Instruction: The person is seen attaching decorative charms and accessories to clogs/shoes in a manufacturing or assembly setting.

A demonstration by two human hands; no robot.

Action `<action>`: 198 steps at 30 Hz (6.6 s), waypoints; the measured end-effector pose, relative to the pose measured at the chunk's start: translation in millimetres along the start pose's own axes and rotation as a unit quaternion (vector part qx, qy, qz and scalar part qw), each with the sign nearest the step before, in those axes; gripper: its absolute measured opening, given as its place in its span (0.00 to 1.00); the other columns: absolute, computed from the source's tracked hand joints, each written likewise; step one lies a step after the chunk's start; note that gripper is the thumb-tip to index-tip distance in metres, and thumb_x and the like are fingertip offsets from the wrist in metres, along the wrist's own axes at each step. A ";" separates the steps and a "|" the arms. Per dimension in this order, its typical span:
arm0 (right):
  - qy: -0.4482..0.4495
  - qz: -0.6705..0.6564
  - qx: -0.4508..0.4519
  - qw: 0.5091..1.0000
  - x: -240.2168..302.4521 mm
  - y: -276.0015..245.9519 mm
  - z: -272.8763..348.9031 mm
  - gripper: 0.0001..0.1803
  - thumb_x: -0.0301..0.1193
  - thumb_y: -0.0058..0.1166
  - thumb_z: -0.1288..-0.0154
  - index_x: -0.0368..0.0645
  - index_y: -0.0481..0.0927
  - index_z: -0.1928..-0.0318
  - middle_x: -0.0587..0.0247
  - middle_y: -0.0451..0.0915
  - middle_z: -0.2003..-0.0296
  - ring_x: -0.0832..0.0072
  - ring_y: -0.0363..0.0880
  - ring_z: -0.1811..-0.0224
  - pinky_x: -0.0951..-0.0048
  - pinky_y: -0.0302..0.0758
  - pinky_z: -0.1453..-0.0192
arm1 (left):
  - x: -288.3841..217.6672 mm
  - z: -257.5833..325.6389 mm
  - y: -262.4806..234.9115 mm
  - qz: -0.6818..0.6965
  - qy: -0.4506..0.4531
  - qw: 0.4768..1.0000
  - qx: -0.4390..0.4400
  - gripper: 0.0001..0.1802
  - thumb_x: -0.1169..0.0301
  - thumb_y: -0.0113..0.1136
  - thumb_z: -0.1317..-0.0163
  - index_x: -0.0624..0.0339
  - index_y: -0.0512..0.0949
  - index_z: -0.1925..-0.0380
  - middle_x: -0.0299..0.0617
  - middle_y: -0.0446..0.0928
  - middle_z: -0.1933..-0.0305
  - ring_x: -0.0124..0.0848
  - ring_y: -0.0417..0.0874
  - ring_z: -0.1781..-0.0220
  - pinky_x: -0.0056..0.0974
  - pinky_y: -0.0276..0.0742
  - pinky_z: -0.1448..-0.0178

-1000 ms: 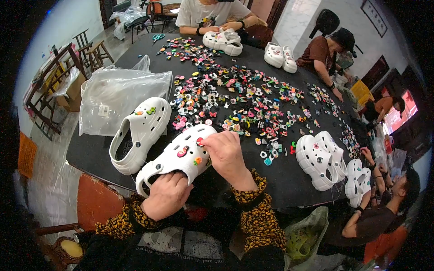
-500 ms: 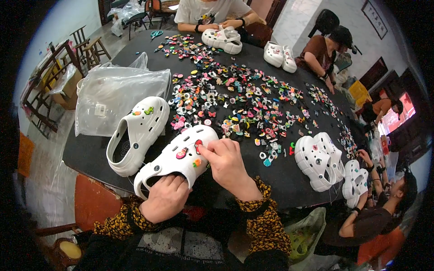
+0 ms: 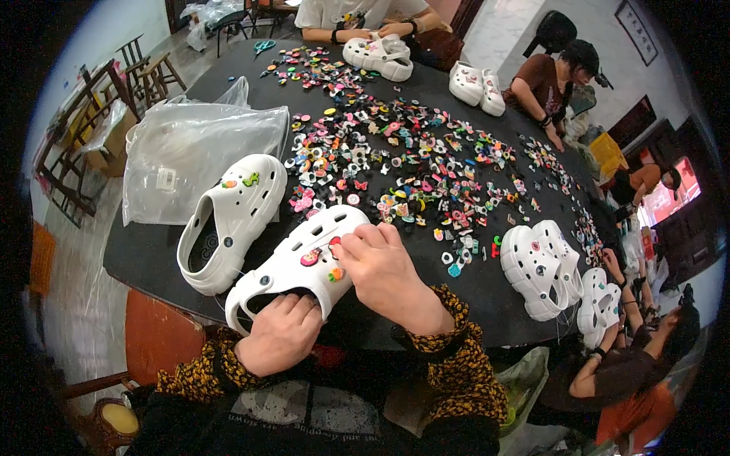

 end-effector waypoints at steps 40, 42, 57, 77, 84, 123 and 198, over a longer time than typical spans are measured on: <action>0.348 -0.178 -0.040 0.919 -179.2 85.2 55.3 0.10 0.25 0.49 0.39 0.36 0.83 0.62 0.46 0.83 0.64 0.52 0.82 0.59 0.57 0.77 0.51 | 32.4 5.4 -28.2 0.073 -0.065 0.990 0.105 0.12 0.66 0.63 0.42 0.61 0.75 0.77 0.46 0.77 0.75 0.45 0.81 0.70 0.45 0.76 0.65; 0.342 -0.157 -0.038 0.926 -177.8 85.0 53.8 0.10 0.25 0.49 0.39 0.36 0.83 0.63 0.46 0.83 0.64 0.51 0.82 0.59 0.56 0.77 0.51 | 30.9 7.0 -34.1 0.070 -0.068 0.988 0.116 0.13 0.66 0.64 0.42 0.62 0.75 0.77 0.47 0.77 0.74 0.46 0.81 0.69 0.46 0.76 0.63; 0.330 -0.154 -0.018 0.931 -175.2 94.1 47.1 0.10 0.26 0.51 0.38 0.38 0.84 0.61 0.47 0.81 0.61 0.52 0.80 0.55 0.57 0.76 0.49 | 37.6 19.3 -85.7 0.176 -0.046 0.981 0.061 0.09 0.73 0.67 0.44 0.64 0.79 0.66 0.46 0.81 0.64 0.43 0.84 0.62 0.42 0.79 0.57; 0.240 -0.033 0.085 0.966 -160.8 133.1 -19.2 0.16 0.25 0.48 0.38 0.42 0.76 0.48 0.53 0.79 0.55 0.50 0.77 0.52 0.48 0.72 0.49 | 217.2 30.8 -62.3 0.118 -0.370 0.913 -0.123 0.18 0.63 0.65 0.40 0.69 0.73 0.72 0.53 0.76 0.75 0.43 0.78 0.72 0.43 0.74 0.64; 0.243 -0.041 0.037 0.968 -161.4 125.8 -12.1 0.11 0.28 0.55 0.41 0.43 0.79 0.57 0.55 0.81 0.60 0.55 0.76 0.53 0.54 0.70 0.47 | 229.1 49.8 -51.0 0.172 -0.416 0.884 -0.126 0.19 0.62 0.65 0.39 0.71 0.73 0.69 0.48 0.78 0.74 0.31 0.80 0.73 0.37 0.76 0.67; 0.149 -0.313 -0.120 0.930 -72.2 -3.3 -75.7 0.07 0.24 0.62 0.43 0.40 0.85 0.63 0.64 0.74 0.68 0.76 0.76 0.66 0.76 0.72 0.62 | 226.0 -5.1 15.4 0.490 -0.371 0.789 0.000 0.21 0.61 0.56 0.32 0.75 0.82 0.61 0.35 0.80 0.70 0.19 0.74 0.73 0.29 0.69 0.71; -0.063 0.083 0.106 0.989 -1.3 69.2 -100.0 0.17 0.24 0.54 0.48 0.38 0.78 0.54 0.60 0.75 0.57 0.63 0.72 0.50 0.65 0.69 0.49 | 207.9 -1.2 22.6 0.491 -0.297 0.813 0.102 0.15 0.66 0.54 0.31 0.71 0.81 0.66 0.31 0.74 0.78 0.19 0.70 0.77 0.30 0.68 0.72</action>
Point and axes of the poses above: each hand's wrist, its own z-axis away from the middle knuckle, its own y-axis out of the palm, x = y × z, the point moved 10 cm from there along -z, towards the middle knuckle
